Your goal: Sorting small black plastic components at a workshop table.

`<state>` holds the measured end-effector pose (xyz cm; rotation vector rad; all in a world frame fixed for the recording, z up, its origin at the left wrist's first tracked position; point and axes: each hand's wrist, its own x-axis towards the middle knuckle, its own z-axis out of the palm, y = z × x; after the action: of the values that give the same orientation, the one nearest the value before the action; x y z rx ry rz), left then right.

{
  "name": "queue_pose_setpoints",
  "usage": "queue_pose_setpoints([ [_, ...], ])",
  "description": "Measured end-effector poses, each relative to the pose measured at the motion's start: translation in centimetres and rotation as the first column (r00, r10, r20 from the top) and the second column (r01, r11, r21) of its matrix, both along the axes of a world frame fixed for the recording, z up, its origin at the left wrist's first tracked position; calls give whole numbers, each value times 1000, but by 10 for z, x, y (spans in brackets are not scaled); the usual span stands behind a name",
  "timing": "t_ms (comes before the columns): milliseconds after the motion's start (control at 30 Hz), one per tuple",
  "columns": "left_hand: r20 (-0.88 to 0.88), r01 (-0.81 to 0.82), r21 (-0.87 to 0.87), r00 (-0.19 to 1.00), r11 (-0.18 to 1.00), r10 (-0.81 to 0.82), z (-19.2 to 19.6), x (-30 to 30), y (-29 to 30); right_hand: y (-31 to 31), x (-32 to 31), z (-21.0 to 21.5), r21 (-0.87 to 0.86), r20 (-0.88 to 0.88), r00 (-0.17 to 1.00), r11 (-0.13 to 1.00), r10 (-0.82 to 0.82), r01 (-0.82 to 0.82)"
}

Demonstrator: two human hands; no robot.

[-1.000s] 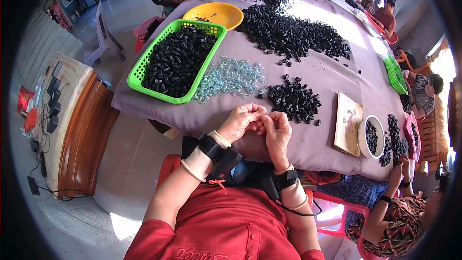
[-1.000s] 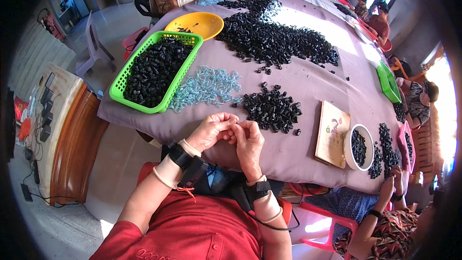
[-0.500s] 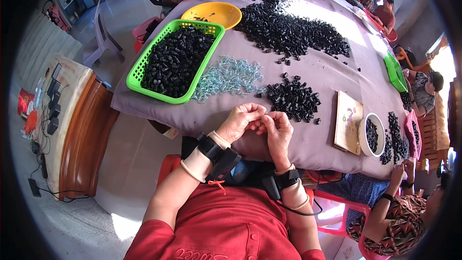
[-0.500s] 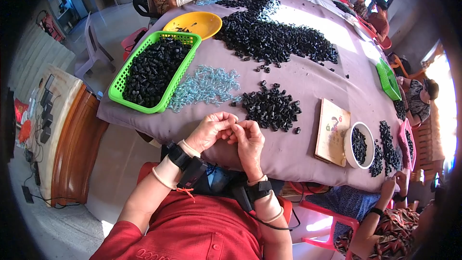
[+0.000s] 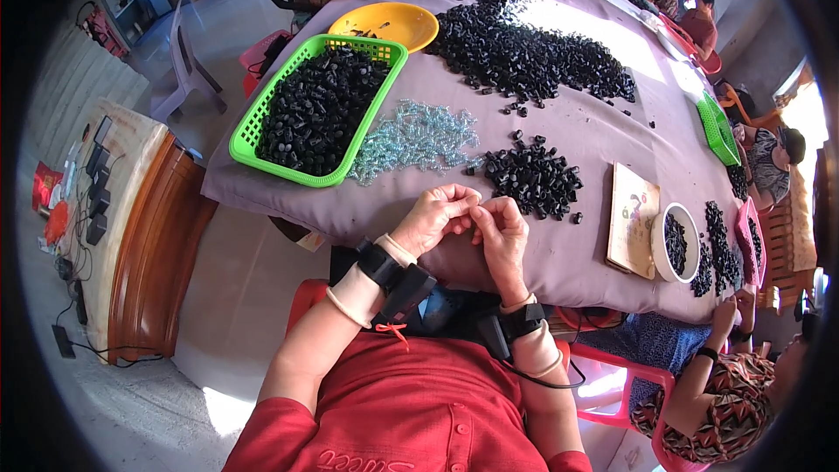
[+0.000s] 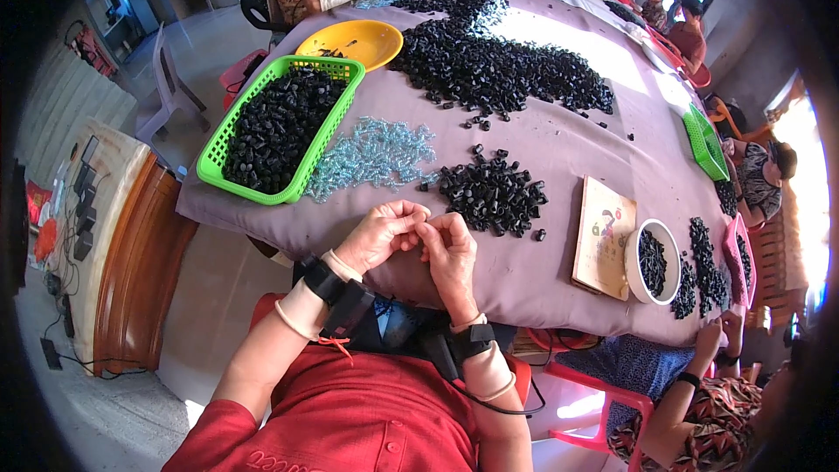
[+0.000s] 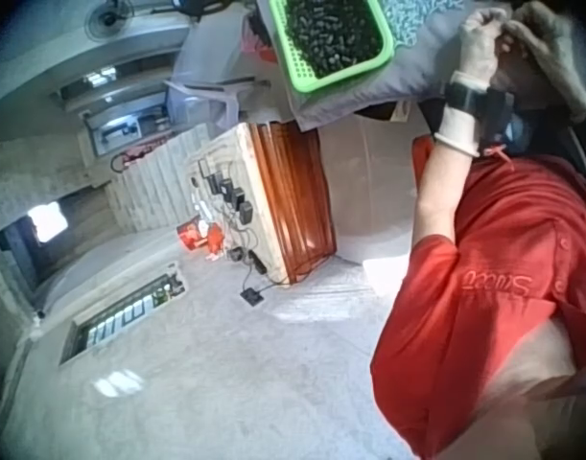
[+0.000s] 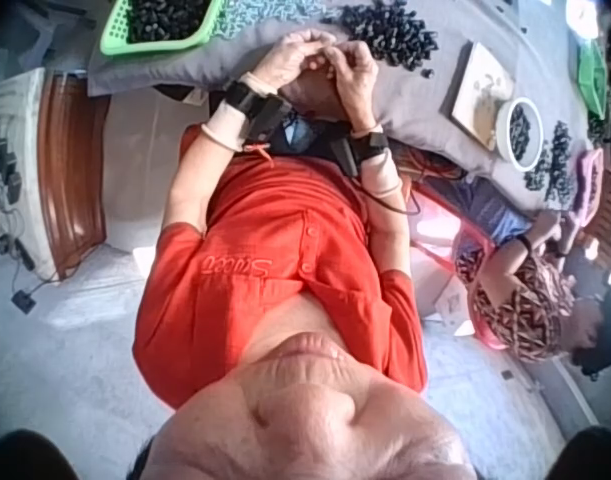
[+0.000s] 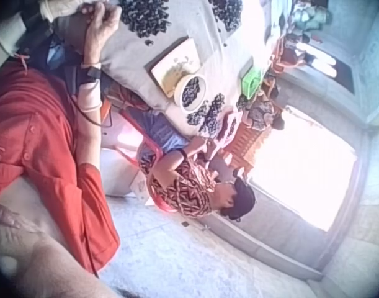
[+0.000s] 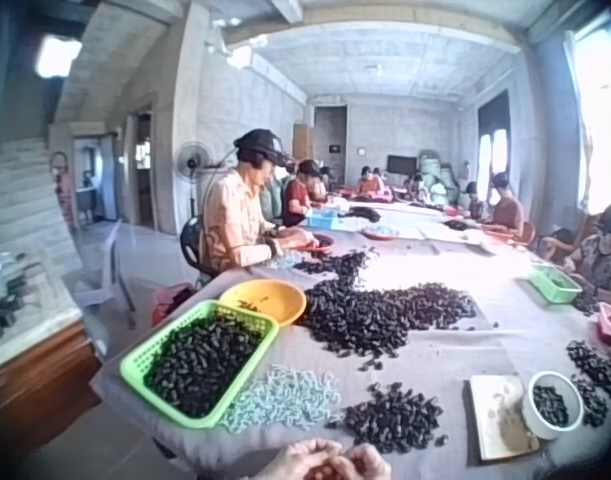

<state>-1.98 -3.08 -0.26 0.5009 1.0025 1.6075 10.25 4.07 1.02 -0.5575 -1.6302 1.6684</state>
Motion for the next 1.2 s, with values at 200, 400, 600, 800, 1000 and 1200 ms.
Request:
queue_pose_setpoints([
  [200,27,56,19,998,998,-56,10,1,-1,1,-3,-5,1,-45,999,1000,-14,14],
  [400,120,-7,74,993,997,-2,-5,-1,-1,0,-8,-4,10,30,999,1000,-27,27],
  [600,231,-70,61,972,996,54,7,3,-2,1,-13,1,412,162,984,911,-69,-4],
  [800,272,1,91,962,996,-25,0,0,-3,1,-7,3,374,223,975,925,-19,-68],
  [1000,273,-2,138,961,990,-36,-2,0,-4,2,-8,-2,356,227,974,930,5,-87],
  [1200,274,24,174,959,985,-71,-3,0,-5,2,-7,-1,384,223,975,917,19,-106],
])
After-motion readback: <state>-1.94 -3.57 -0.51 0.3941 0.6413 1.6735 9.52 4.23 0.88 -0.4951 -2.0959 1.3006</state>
